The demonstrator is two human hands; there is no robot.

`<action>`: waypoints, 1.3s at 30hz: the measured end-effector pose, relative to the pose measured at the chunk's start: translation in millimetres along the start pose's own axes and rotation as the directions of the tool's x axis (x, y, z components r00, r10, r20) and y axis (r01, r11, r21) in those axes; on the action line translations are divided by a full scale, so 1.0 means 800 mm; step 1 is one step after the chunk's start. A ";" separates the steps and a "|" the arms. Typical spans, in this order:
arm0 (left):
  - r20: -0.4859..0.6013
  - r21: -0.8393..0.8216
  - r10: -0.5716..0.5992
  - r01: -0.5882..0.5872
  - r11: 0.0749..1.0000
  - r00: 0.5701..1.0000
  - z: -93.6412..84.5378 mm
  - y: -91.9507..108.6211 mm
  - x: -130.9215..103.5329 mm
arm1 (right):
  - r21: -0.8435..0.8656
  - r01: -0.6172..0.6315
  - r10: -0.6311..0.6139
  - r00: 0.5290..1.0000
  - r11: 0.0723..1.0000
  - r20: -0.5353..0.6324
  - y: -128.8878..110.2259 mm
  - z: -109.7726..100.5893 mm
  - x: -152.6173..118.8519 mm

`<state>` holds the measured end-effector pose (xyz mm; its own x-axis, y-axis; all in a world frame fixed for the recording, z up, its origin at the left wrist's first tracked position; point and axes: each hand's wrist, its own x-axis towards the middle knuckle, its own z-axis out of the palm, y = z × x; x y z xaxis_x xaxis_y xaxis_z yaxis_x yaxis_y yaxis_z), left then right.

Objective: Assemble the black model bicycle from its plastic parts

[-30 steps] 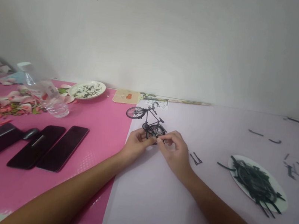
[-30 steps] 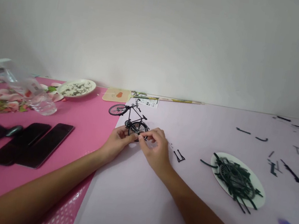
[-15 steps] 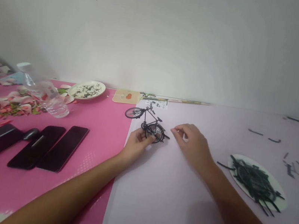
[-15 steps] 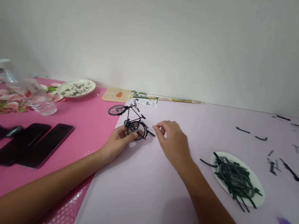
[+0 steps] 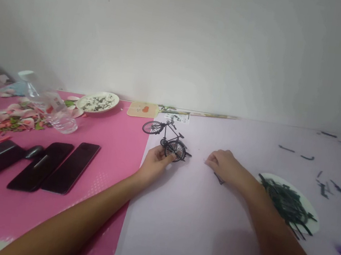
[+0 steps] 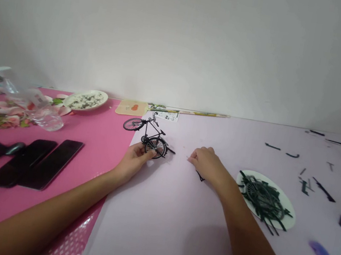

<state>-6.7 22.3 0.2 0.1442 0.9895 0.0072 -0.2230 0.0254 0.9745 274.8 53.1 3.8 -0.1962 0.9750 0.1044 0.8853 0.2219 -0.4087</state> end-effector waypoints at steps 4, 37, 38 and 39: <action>0.013 0.017 0.019 -0.019 1.000 1.000 -0.002 -0.003 0.001 | -0.013 0.021 -0.022 0.999 1.000 -0.034 -0.001 0.006 -0.001; -0.158 0.177 0.142 -0.113 0.978 0.977 -0.005 -0.018 0.000 | 0.489 0.133 -0.005 0.967 0.862 -0.254 -0.105 0.058 -0.016; -0.163 0.172 0.142 -0.114 0.978 0.976 -0.006 -0.018 0.000 | 0.492 0.132 0.001 0.966 0.861 -0.260 -0.105 0.059 -0.016; -0.167 0.169 0.142 -0.113 0.979 0.976 -0.006 -0.018 0.000 | 0.496 0.129 0.007 0.965 0.858 -0.262 -0.105 0.059 -0.016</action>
<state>-8.2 22.5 -15.0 -0.0523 0.9928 0.1075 -0.0720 -0.1111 0.9912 182.8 22.8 -6.2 -0.0730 0.9392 0.3357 0.5253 0.3223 -0.7875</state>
